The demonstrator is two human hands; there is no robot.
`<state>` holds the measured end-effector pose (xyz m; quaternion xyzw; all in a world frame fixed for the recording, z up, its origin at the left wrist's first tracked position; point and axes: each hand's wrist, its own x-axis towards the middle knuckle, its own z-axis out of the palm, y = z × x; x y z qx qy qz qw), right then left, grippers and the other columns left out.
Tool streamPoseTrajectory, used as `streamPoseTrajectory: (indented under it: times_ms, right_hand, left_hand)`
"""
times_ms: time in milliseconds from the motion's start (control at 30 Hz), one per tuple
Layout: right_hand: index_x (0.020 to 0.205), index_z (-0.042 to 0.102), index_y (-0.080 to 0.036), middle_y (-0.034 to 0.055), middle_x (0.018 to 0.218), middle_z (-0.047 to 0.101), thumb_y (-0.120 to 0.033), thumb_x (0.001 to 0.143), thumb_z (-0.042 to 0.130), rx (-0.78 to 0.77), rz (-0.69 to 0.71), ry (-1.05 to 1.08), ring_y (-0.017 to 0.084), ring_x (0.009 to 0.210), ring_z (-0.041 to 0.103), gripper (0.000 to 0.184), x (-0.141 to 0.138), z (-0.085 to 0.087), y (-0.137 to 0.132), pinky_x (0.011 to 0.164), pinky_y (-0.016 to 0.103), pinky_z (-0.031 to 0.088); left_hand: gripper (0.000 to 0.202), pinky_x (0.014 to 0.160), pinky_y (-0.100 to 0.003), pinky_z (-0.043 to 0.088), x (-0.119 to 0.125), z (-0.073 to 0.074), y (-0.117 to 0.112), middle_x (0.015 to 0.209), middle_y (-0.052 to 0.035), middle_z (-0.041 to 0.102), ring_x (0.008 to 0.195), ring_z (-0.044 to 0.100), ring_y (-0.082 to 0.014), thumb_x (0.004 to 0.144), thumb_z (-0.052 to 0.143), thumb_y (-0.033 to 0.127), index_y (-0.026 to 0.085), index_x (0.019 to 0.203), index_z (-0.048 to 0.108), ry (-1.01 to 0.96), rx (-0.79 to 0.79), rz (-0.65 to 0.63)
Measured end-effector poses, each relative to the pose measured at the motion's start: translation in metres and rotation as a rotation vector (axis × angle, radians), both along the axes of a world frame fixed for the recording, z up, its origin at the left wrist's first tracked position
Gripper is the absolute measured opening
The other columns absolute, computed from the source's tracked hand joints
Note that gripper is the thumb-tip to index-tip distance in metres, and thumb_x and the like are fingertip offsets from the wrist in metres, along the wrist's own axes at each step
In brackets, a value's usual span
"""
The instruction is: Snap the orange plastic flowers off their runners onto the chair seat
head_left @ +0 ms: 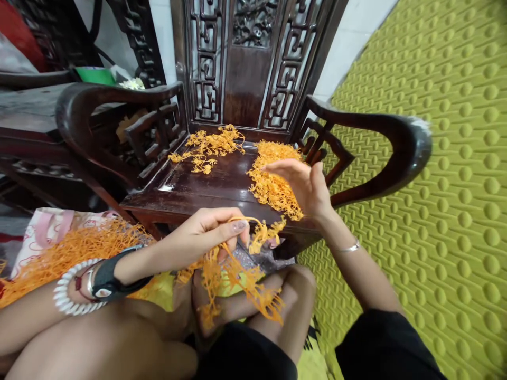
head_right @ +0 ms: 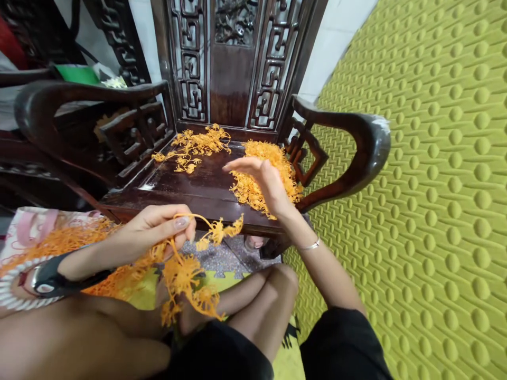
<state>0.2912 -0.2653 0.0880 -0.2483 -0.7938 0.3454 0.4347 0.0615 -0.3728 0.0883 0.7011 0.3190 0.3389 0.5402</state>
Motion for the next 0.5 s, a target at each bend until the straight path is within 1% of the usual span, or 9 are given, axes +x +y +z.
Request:
streamPoseTrajectory:
  times_ms: [33,67,100,133,200,267,367,433,500]
  right_hand:
    - [0.114,0.052,-0.017,0.0103,0.106,0.062,-0.07,0.087,0.024,-0.134,0.225,-0.032,0.021,0.105,0.058,0.065,-0.008,0.006,-0.019,0.095,0.041,0.045]
    - [0.117,0.05,-0.016,0.0093,0.105,0.061,-0.069,0.083,0.041,-0.248,0.396,-0.077,0.019,0.102,0.059,0.064,-0.015,0.01,-0.035,0.093,0.039,0.047]
    - [0.119,0.048,-0.016,0.0079,0.103,0.061,-0.062,0.079,0.056,-0.346,0.494,-0.121,0.017,0.097,0.06,0.062,-0.02,0.013,-0.049,0.089,0.036,0.048]
    - [0.118,0.047,-0.015,0.0062,0.099,0.061,-0.052,0.077,0.066,-0.428,0.537,-0.16,0.015,0.09,0.061,0.058,-0.022,0.014,-0.06,0.083,0.032,0.05]
    - [0.108,0.051,-0.013,0.0025,0.089,0.06,-0.033,0.08,0.067,-0.542,0.525,-0.224,0.008,0.074,0.057,0.037,-0.019,0.012,-0.074,0.069,0.023,0.049]
    - [0.096,0.056,-0.011,-0.0007,0.076,0.057,-0.028,0.086,0.059,-0.584,0.529,-0.315,0.005,0.062,0.05,0.019,-0.01,0.008,-0.081,0.058,0.017,0.042]
    - [0.081,0.058,-0.011,-0.005,0.06,0.046,-0.031,0.09,0.054,-0.512,0.553,-0.522,0.004,0.052,0.038,0.023,0.009,0.003,-0.088,0.049,0.016,0.032]
    - [0.073,0.056,-0.012,-0.0056,0.056,0.041,-0.034,0.093,0.048,-0.405,0.458,-0.626,0.005,0.05,0.034,0.031,0.02,0.001,-0.095,0.048,0.018,0.028]
    - [0.072,0.056,-0.013,-0.0042,0.056,0.042,-0.033,0.097,0.04,-0.282,0.33,-0.685,0.006,0.052,0.036,0.036,0.026,0.001,-0.107,0.053,0.02,0.03]
  left_hand:
    - [0.031,0.05,-0.016,0.036,0.0,0.0,-0.001,0.062,0.004,0.052,0.052,0.046,-0.0058,0.097,0.041,0.037,0.015,0.084,0.059,0.078,0.075,0.003]
    - [0.03,0.052,-0.017,0.037,0.0,0.001,-0.002,0.064,0.0033,0.054,0.054,0.048,-0.0065,0.097,0.041,0.036,0.015,0.086,0.06,0.161,0.18,0.004]
    - [0.028,0.054,-0.018,0.038,0.0,0.002,-0.003,0.067,0.0023,0.057,0.056,0.05,-0.0072,0.097,0.041,0.034,0.016,0.089,0.061,0.242,0.309,0.0]
    - [0.025,0.056,-0.019,0.038,-0.001,0.004,-0.005,0.07,0.0014,0.059,0.059,0.052,-0.0077,0.097,0.041,0.031,0.016,0.092,0.061,0.314,0.445,-0.01]
    - [0.022,0.057,-0.02,0.036,-0.001,0.008,-0.007,0.072,0.001,0.061,0.06,0.052,-0.0081,0.097,0.04,0.025,0.016,0.091,0.06,0.439,0.669,-0.025]
    - [0.026,0.055,-0.022,0.033,-0.002,0.01,-0.01,0.066,0.0016,0.059,0.056,0.05,-0.0086,0.098,0.038,0.023,0.016,0.081,0.058,0.557,0.805,-0.015]
    - [0.038,0.052,-0.025,0.031,-0.006,0.006,-0.012,0.057,0.0018,0.052,0.051,0.045,-0.0113,0.099,0.032,0.026,0.017,0.068,0.053,0.738,1.005,-0.025]
    - [0.043,0.053,-0.027,0.03,-0.012,0.0,-0.014,0.057,0.0008,0.052,0.051,0.044,-0.0132,0.1,0.026,0.023,0.018,0.065,0.052,0.845,1.118,-0.067]
    - [0.046,0.053,-0.029,0.03,-0.018,-0.007,-0.018,0.058,0.0004,0.054,0.052,0.044,-0.014,0.101,0.022,0.022,0.019,0.065,0.052,0.885,1.146,-0.124]
